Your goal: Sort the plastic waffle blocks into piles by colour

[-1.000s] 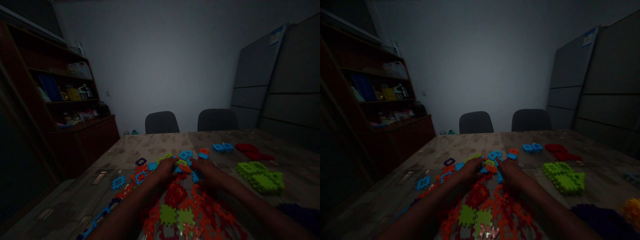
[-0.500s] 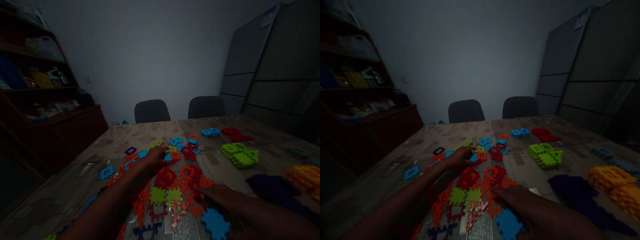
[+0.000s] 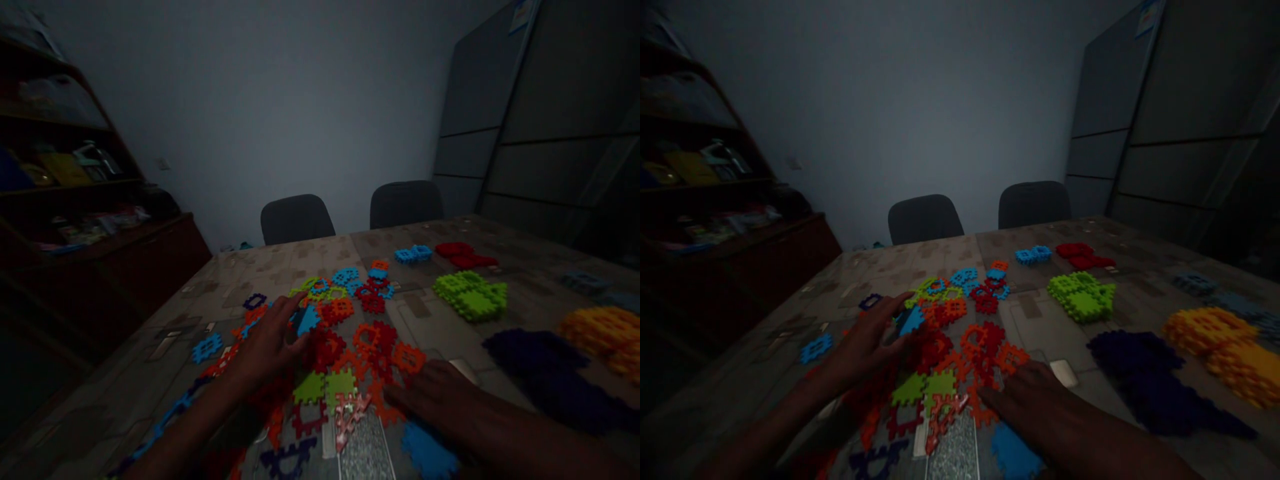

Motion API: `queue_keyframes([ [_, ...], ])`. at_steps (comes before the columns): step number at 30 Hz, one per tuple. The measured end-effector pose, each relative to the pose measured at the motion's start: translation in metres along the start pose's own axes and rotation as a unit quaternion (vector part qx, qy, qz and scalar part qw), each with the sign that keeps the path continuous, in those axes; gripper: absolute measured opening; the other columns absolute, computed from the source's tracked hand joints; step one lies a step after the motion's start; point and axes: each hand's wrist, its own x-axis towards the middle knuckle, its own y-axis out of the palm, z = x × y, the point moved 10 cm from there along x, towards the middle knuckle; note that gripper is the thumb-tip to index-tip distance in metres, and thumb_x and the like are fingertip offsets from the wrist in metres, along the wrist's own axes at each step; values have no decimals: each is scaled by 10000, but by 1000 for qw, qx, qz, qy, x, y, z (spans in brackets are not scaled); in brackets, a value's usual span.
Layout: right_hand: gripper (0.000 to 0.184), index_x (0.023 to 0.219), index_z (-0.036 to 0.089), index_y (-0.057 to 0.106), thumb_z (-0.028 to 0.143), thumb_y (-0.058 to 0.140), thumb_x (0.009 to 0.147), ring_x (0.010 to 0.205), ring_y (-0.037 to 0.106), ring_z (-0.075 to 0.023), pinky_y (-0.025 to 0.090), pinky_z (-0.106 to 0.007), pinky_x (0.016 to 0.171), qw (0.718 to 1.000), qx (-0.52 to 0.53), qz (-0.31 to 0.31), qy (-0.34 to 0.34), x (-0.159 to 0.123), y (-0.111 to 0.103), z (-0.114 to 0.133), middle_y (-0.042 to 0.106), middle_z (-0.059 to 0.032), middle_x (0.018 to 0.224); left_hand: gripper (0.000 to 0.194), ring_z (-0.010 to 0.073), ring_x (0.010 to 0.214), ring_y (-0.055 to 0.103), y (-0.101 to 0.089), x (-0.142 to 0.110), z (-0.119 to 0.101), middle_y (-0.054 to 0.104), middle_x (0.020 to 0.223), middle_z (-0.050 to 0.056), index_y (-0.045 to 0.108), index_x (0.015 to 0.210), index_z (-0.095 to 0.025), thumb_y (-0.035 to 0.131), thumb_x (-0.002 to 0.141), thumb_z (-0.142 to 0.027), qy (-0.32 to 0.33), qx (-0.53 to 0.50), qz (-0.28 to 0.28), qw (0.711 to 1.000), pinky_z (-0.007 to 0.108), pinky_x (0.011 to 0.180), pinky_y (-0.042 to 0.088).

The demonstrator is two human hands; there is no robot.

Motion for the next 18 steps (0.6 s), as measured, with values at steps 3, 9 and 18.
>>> queue_keyframes([
  [3,1043,1663,380,371,119,770,735,1254,657,-389,451,-606,1134,999,-23,30,-22,7,15,8,704,-108,1426,658,365,1300,617,5,-24,-27,626,1438,156,450,1566,-243,624,935,-319,2,-28,3,1000,574,1099,512],
  [9,988,1669,429,331,304,804,811,1395,557,-392,460,-535,1150,999,39,-24,23,-18,-19,-5,584,-53,1583,980,378,1349,601,59,-64,-105,564,1558,145,330,1638,-328,839,801,-336,77,-60,93,991,535,1070,561],
  [18,448,1411,310,657,289,652,964,1173,651,-297,518,-435,1008,995,1,-66,71,-11,-66,-18,724,-93,1318,622,242,833,737,128,-78,-176,766,1017,25,387,1560,-309,698,1022,-297,231,103,74,965,353,781,600],
])
